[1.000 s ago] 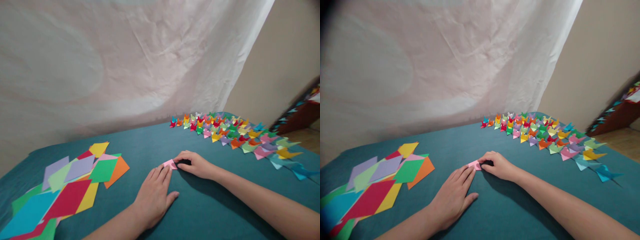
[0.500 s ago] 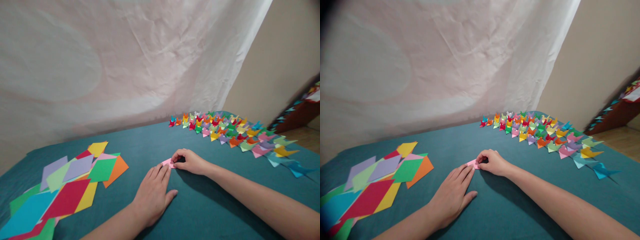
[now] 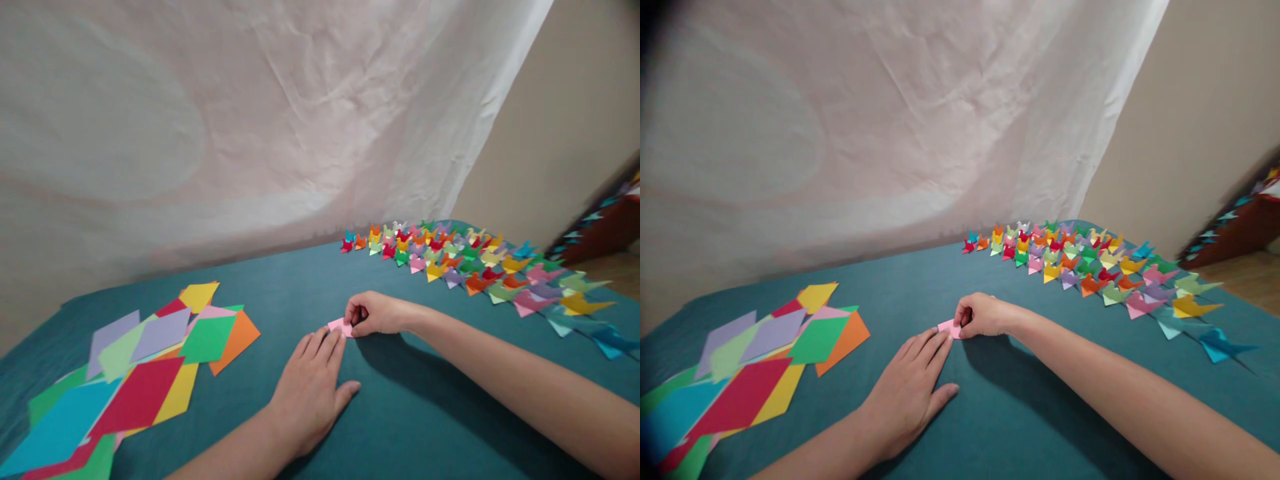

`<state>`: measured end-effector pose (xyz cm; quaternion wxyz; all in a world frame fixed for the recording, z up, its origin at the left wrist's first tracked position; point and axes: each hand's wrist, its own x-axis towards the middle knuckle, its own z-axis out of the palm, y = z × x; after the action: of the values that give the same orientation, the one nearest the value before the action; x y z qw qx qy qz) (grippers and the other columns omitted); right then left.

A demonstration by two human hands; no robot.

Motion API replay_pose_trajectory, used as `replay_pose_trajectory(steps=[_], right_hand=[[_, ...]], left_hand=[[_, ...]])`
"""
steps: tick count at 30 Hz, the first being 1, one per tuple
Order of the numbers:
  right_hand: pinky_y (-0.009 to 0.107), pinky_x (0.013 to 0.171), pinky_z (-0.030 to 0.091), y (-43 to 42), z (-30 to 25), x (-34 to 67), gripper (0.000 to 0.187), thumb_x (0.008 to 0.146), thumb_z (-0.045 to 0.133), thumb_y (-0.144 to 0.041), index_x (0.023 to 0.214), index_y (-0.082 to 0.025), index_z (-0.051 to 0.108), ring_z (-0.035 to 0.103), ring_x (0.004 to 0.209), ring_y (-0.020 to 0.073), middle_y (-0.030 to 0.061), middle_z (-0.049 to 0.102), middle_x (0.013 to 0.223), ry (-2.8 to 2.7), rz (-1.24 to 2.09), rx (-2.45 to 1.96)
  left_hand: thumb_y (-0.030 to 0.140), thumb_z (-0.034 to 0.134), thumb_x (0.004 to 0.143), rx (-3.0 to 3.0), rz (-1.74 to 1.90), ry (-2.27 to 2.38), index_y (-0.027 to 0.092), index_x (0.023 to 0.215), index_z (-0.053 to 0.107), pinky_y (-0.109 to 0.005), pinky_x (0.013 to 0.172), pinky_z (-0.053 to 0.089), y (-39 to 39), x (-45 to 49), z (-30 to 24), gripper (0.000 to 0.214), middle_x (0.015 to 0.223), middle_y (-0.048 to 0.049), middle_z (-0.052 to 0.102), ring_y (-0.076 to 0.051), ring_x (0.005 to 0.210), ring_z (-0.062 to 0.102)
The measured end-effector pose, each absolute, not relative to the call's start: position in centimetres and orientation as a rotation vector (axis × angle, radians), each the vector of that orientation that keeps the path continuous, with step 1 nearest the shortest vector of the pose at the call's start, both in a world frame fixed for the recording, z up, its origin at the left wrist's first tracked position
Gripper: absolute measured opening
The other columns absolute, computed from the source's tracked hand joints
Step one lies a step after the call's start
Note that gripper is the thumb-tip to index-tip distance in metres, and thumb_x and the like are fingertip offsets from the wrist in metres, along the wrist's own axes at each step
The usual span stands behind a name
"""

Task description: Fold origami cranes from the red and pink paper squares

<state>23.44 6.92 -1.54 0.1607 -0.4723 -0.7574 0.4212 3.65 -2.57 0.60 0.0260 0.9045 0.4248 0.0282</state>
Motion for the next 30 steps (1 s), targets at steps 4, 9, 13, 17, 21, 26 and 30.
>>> replay_pose_trajectory(steps=[4, 9, 13, 17, 21, 26, 30], right_hand=[[0.022, 0.058, 0.041, 6.6, -1.4, 23.5, 0.023, 0.065, 0.070, -0.020, 0.087, -0.016, 0.066, 0.056, 0.066, 0.0123, -0.0003, 0.063, 0.074, -2.201, 1.165, -1.346], [0.030, 0.080, 0.039, 4.7, -0.7, 24.4, 0.014, 0.078, 0.061, -0.020, 0.092, -0.020, 0.066, 0.056, 0.085, 0.0162, 0.0021, 0.064, 0.089, -2.374, 0.840, -1.131], [0.034, 0.087, 0.036, 3.2, -0.7, 25.2, 0.021, 0.082, 0.059, -0.020, 0.102, -0.024, 0.065, 0.052, 0.096, 0.0177, 0.0034, 0.060, 0.100, -2.396, 0.742, -1.035], [0.034, 0.085, 0.037, 2.5, -1.3, 25.2, 0.022, 0.085, 0.057, -0.020, 0.104, -0.026, 0.065, 0.052, 0.094, 0.0174, 0.0039, 0.059, 0.100, -2.391, 0.617, -1.023], [0.035, 0.083, 0.038, 2.1, -1.6, 25.1, 0.019, 0.087, 0.055, -0.021, 0.100, -0.025, 0.067, 0.052, 0.092, 0.0173, 0.0048, 0.059, 0.098, -2.416, 0.471, -1.008], [0.037, 0.084, 0.041, 1.6, -1.5, 25.0, 0.023, 0.089, 0.049, -0.018, 0.105, -0.022, 0.065, 0.052, 0.096, 0.0188, 0.0075, 0.060, 0.106, -2.460, 0.328, -0.930], [0.036, 0.083, 0.044, 1.2, -1.4, 25.1, 0.031, 0.090, 0.045, -0.015, 0.117, -0.020, 0.058, 0.054, 0.096, 0.0191, 0.0095, 0.063, 0.107, -2.505, 0.245, -0.829]], left_hand=[[0.052, 0.039, 0.089, 2.774, 0.052, 1.323, 0.016, 0.136, 0.038, -0.046, 0.107, 0.028, -2.6, 3.7, 0.7, 0.059, 0.144, -0.0095, 0.035, -0.028, 0.131, 0.031], [0.051, 0.038, 0.090, 2.766, 0.033, 1.311, 0.014, 0.137, 0.036, -0.045, 0.107, 0.029, -2.5, 3.5, 0.7, 0.060, 0.144, -0.0113, 0.034, -0.028, 0.131, 0.031], [0.051, 0.039, 0.090, 2.771, 0.043, 1.298, 0.015, 0.137, 0.037, -0.045, 0.107, 0.029, -2.6, 3.5, 0.8, 0.059, 0.144, -0.0115, 0.034, -0.028, 0.131, 0.032], [0.051, 0.040, 0.089, 2.788, 0.052, 1.291, 0.014, 0.136, 0.037, -0.047, 0.105, 0.030, -2.6, 3.6, 0.8, 0.060, 0.142, -0.0127, 0.036, -0.029, 0.130, 0.033], [0.052, 0.041, 0.088, 2.803, 0.094, 1.285, 0.013, 0.135, 0.038, -0.047, 0.104, 0.032, -2.5, 3.5, 0.6, 0.061, 0.140, -0.0145, 0.039, -0.030, 0.129, 0.034], [0.053, 0.042, 0.088, 2.796, 0.103, 1.296, 0.013, 0.134, 0.038, -0.047, 0.104, 0.032, -2.4, 3.4, 0.5, 0.062, 0.141, -0.0152, 0.037, -0.031, 0.130, 0.033], [0.053, 0.043, 0.087, 2.789, 0.093, 1.293, 0.013, 0.136, 0.036, -0.047, 0.105, 0.031, -2.5, 3.4, 0.7, 0.063, 0.142, -0.0150, 0.036, -0.030, 0.129, 0.033]])
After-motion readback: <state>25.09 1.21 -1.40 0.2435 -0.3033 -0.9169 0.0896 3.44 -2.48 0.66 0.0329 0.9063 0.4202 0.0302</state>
